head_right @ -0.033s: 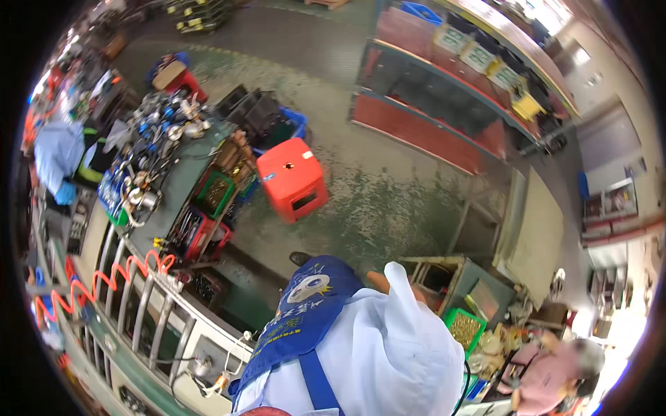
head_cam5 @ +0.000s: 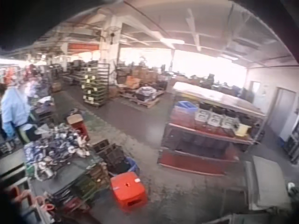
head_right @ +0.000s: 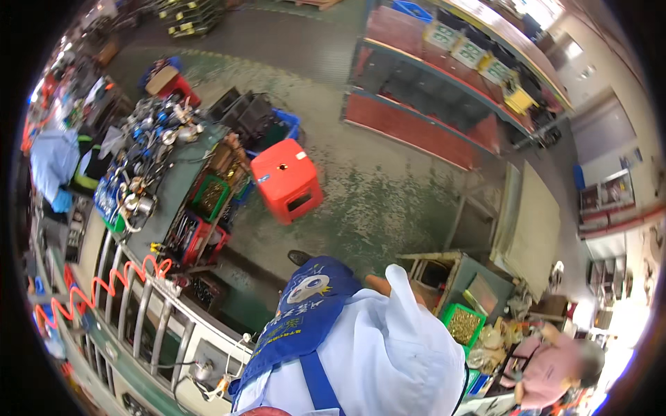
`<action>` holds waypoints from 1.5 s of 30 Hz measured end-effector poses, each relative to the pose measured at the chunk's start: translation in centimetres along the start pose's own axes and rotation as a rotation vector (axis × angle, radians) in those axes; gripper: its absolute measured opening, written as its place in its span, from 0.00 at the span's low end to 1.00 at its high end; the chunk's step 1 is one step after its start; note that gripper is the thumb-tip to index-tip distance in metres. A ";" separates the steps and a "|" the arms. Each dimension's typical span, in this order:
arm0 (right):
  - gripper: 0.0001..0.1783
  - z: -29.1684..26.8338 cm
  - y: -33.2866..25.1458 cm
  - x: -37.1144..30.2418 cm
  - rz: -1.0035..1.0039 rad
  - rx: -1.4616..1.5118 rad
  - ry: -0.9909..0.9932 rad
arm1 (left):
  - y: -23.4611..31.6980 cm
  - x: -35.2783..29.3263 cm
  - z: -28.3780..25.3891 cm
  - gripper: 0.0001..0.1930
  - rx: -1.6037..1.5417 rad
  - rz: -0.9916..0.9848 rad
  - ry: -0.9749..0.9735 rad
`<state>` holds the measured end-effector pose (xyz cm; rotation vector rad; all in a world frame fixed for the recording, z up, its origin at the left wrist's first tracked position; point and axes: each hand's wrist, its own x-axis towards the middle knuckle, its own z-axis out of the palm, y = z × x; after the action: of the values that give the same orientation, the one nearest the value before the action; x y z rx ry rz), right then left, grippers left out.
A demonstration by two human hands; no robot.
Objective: Assembling electronic components onto a metal plate using an air screwdriver on a factory assembly line.
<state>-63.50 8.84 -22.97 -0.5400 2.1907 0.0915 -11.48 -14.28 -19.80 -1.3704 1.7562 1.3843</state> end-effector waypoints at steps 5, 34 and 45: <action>0.19 3.4 7.0 -3.7 0.041 0.066 0.059 | 4.8 3.7 -1.7 0.14 -0.043 0.171 -0.223; 0.14 -6.8 36.3 3.3 -0.027 -0.045 0.098 | 46.7 29.2 15.8 0.06 0.887 1.099 0.365; 0.11 -3.2 41.2 10.9 0.178 0.335 0.154 | 67.6 37.2 7.8 0.09 0.100 0.326 -0.422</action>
<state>-88.68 41.53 -34.26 -0.1675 2.3359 -0.2268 -88.11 -23.70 -26.90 -0.6905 1.7740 1.5891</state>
